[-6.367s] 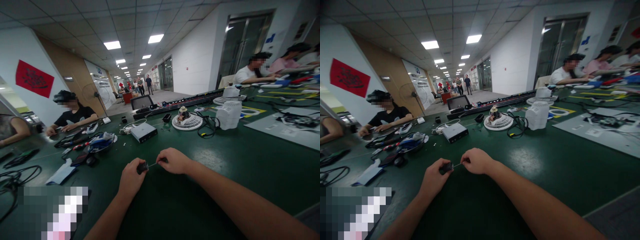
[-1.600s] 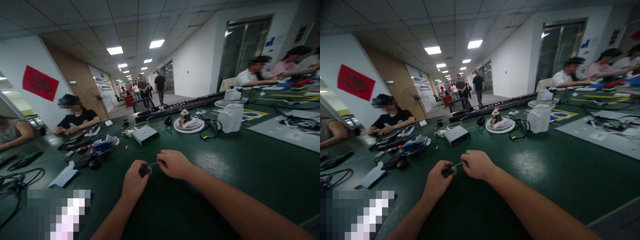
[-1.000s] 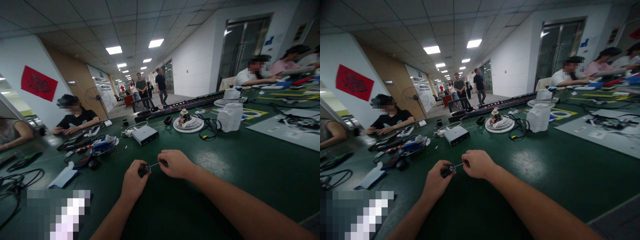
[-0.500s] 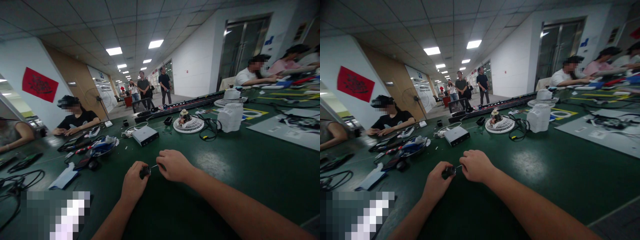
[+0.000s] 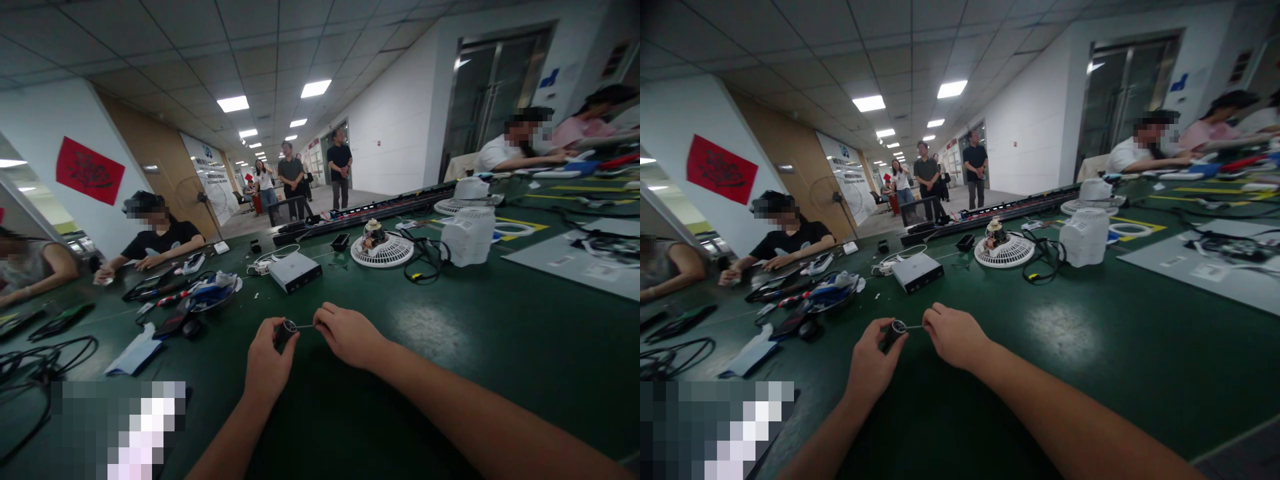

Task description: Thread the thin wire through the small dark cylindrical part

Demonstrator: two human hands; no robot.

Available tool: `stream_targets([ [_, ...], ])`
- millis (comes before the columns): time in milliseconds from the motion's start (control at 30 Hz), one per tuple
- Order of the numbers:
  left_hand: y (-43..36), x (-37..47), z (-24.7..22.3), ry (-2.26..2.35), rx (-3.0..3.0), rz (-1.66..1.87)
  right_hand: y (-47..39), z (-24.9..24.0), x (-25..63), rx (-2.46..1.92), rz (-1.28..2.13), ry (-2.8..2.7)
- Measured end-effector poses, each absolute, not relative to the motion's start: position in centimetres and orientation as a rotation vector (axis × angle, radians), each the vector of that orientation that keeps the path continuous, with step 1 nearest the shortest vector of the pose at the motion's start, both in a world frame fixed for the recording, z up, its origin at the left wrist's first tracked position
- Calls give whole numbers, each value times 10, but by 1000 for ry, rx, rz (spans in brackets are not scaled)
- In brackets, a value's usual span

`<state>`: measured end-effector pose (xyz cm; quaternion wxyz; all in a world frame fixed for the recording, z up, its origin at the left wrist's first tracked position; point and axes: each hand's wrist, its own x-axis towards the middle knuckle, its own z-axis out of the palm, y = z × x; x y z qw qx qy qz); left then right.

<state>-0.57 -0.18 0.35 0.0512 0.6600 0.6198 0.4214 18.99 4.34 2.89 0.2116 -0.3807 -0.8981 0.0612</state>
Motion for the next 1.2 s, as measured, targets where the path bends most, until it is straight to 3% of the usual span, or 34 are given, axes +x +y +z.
stream_targets([
  [200, -4, -3, 5, 1867, 2030, 1276, 44, 26, 190, -1061, 268, -2601],
  [533, 1, -8, 2, 1889, 2142, 1254, 51, 38, 201, -1000, -7, -2626],
  [1200, 0, -6, 1, 1888, 2174, 1074, 44, 35, 195, -1080, 77, -2633],
])
